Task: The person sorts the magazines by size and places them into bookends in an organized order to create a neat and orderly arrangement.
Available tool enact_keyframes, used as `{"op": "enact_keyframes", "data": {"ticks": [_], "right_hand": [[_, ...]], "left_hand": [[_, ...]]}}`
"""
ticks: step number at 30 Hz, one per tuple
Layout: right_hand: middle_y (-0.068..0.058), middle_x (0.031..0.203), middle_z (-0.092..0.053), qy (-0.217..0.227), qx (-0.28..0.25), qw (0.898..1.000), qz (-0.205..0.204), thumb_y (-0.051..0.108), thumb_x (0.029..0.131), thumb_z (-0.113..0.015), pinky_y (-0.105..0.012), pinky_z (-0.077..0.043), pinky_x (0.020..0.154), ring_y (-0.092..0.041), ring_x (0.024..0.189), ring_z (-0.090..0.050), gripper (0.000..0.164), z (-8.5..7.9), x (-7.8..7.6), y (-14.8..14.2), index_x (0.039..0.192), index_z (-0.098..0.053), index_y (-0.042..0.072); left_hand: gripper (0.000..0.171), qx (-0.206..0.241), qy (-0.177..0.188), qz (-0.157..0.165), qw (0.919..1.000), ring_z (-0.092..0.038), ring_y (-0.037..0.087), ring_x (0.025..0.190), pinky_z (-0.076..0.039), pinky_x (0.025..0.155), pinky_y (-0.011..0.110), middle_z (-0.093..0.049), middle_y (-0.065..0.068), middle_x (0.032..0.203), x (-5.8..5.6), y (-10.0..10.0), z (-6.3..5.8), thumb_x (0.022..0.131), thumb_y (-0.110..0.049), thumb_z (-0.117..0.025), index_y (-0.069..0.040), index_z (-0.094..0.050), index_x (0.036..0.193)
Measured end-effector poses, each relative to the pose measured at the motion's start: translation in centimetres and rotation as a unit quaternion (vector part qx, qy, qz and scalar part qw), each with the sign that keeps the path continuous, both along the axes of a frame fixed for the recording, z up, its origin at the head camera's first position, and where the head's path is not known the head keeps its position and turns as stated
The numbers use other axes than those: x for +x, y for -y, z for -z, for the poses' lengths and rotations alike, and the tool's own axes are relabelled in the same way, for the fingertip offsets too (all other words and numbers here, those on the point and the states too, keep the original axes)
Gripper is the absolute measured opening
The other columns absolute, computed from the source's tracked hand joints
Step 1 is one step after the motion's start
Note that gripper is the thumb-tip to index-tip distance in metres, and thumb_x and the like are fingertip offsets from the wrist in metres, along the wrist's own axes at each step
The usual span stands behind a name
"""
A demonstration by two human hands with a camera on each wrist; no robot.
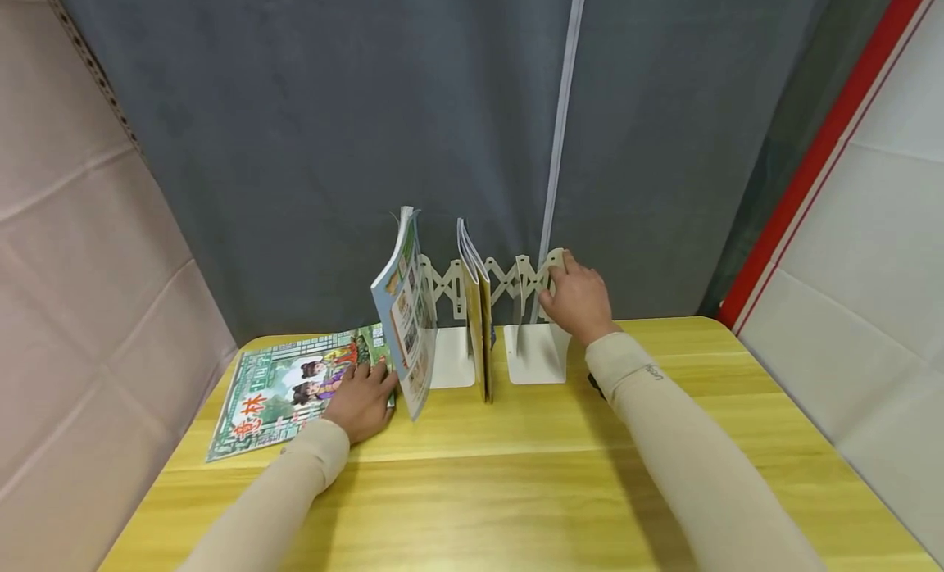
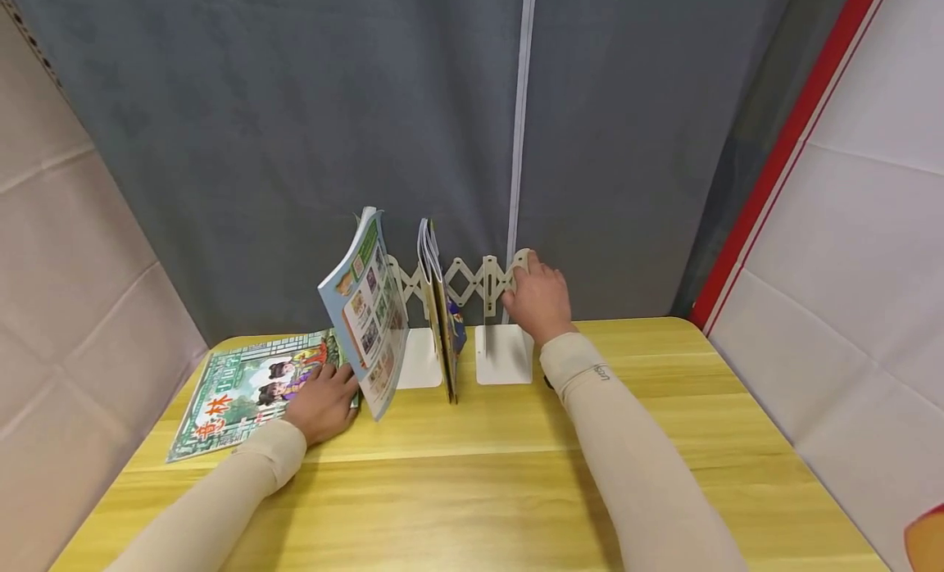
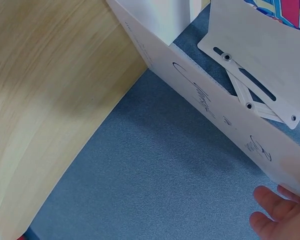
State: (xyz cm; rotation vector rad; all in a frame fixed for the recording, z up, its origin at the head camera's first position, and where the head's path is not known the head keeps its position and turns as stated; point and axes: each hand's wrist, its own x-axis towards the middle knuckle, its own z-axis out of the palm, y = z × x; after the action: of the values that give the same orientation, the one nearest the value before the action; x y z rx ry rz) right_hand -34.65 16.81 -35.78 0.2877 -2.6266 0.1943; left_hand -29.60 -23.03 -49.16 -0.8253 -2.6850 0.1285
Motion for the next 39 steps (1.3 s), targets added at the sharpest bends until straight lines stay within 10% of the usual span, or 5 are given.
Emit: {"op": "enact_keyframes", "data": {"ticks": [16, 39], "right_hand": [[-0.027, 0.149, -0.041, 0.007, 0.000, 1.000, 0.001, 0.027, 0.094, -0.054, -0.060, -0.040, 0.102, -0.045, 0.117, -0.057, 0.040, -0.26, 0.20, 0.19, 0.121, -0.066, 0.001], [-0.027, 0.150, -0.040, 0.012, -0.002, 1.000, 0.004, 0.025, 0.093, -0.054, -0.058, -0.042, 0.101, -0.046, 0.111, -0.059, 0.040, -0.30, 0.35, 0.26, 0.121, -0.067, 0.000]], "left_hand": [[0.037, 0.052, 0.089, -0.036, 0.9940, -0.041, 0.053, 0.131, -0.040, 0.100, 0.064, -0.041, 0.029, 0.146, 0.22, 0.18, 0.53, 0.093, -0.028, -0.055, -0.014, -0.054, 0.127], [0.036, 0.035, 0.061, -0.048, 0.9964, -0.046, 0.049, 0.128, -0.042, 0.097, 0.064, -0.045, 0.026, 0.145, 0.59, 0.02, 0.38, 0.092, -0.031, -0.056, -0.015, -0.058, 0.125]]}}
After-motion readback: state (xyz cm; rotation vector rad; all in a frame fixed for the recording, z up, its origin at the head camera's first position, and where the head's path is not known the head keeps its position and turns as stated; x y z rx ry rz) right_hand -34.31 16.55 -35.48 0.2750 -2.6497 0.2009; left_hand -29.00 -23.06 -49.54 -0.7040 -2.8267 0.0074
